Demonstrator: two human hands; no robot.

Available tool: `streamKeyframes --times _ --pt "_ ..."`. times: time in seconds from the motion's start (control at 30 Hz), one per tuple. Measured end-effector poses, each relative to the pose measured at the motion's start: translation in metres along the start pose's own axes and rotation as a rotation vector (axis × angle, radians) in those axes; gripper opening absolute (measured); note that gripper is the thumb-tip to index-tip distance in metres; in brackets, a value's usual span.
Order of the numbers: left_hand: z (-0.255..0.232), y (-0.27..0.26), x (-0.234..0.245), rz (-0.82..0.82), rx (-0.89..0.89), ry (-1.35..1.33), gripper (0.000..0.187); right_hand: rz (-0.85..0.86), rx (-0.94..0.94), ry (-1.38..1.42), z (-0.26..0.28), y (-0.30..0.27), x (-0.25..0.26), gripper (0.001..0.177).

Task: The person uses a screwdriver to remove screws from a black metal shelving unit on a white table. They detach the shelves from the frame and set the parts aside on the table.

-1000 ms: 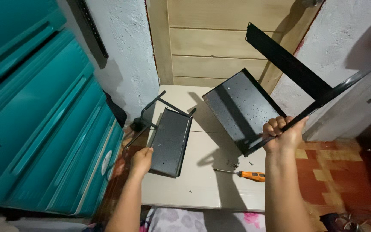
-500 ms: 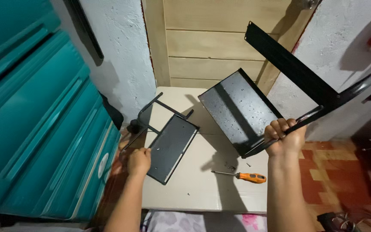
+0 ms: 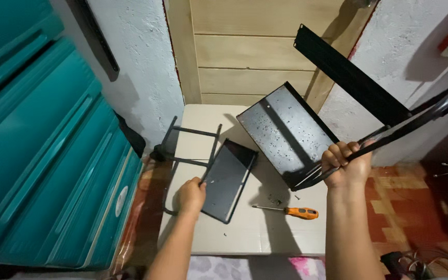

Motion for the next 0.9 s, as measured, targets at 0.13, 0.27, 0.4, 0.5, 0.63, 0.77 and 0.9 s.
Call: streamKeyframes --times 0.13,0.27,0.4,0.5,0.63,0.77,0.9 --pt "-0.028 -0.021 0.001 0.117 0.086 0.046 0.021 0.019 -0.026 0.034 0.004 0.006 0.006 0.067" --pt "-0.055 -0.033 0.008 0.143 0.075 0.052 0.021 0.006 -0.003 0.055 0.009 0.011 0.014 0.064" --pt "-0.061 -0.035 0.006 0.111 0.041 0.013 0.022 0.014 0.007 0.025 0.014 0.012 0.013 0.065" --pt "-0.056 -0.032 0.003 0.015 0.042 -0.025 0.023 -0.015 -0.002 0.028 0.016 0.012 0.013 0.067" --pt "-0.041 -0.028 0.003 -0.063 0.054 -0.080 0.022 -0.058 0.002 0.041 0.015 0.012 0.013 0.068" --pt "-0.035 -0.030 0.025 -0.229 0.036 -0.205 0.022 -0.005 0.018 0.033 0.015 0.013 0.013 0.066" --pt "-0.007 -0.027 0.026 -0.073 0.252 -0.054 0.023 -0.005 -0.013 0.045 0.010 0.017 0.018 0.066"
Point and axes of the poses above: each hand's wrist, its own y-axis towards the middle knuckle, its own x-axis out of the back of the hand, z = x × y, the point moved 10 cm from there along y, towards the middle knuckle, and after that the axes turned 8 degrees about x, right-handed, at the moved point
